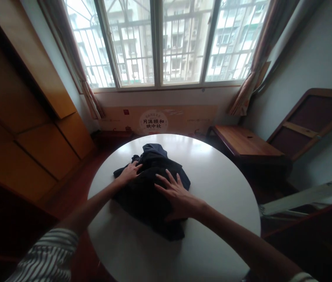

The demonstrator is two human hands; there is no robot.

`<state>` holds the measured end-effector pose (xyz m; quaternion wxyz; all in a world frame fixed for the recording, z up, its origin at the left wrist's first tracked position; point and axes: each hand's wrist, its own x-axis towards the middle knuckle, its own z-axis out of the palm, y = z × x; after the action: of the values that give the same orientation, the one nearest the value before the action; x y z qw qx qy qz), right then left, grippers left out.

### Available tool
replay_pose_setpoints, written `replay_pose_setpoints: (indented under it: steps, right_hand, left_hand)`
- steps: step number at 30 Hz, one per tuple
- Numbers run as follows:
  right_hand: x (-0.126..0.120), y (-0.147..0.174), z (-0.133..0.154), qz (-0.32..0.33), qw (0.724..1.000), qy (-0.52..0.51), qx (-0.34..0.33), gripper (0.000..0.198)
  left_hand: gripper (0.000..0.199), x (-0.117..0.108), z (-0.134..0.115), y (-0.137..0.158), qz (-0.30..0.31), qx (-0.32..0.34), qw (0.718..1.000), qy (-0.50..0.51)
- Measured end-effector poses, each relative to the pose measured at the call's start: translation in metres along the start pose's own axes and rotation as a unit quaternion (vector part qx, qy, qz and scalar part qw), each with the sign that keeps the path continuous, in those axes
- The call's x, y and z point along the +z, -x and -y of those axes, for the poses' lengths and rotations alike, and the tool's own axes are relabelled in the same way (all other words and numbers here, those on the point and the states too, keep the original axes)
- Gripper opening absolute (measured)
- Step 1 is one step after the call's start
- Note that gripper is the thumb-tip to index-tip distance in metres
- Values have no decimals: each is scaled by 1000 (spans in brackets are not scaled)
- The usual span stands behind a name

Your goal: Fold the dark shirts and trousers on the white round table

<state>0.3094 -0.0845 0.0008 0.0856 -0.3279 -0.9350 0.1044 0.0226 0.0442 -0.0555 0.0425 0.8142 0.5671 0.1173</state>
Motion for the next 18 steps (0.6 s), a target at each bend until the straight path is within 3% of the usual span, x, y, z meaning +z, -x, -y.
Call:
replay_pose_setpoints:
  steps: [2, 5, 11, 15, 18]
  right_hand:
    - [9, 11, 8, 31, 999, -14, 3, 125]
    - [19, 30, 14, 28, 999, -41, 14, 123]
    - [33, 48, 13, 7, 997, -80, -12, 97]
    - [59, 46, 17, -78, 996, -34, 20, 98]
    - [79, 38, 19, -147, 988, 7, 43, 85]
  left_hand:
    - [59, -5, 7, -1, 7, -8, 1000, 7]
    - [65, -18, 17, -19, -38, 2, 999, 29]
    - [56, -14, -1, -72, -23, 129, 988, 79]
    - [51, 1, -20, -91, 24, 151, 982, 112]
    - [47, 6, -30, -95, 52, 142, 979, 134]
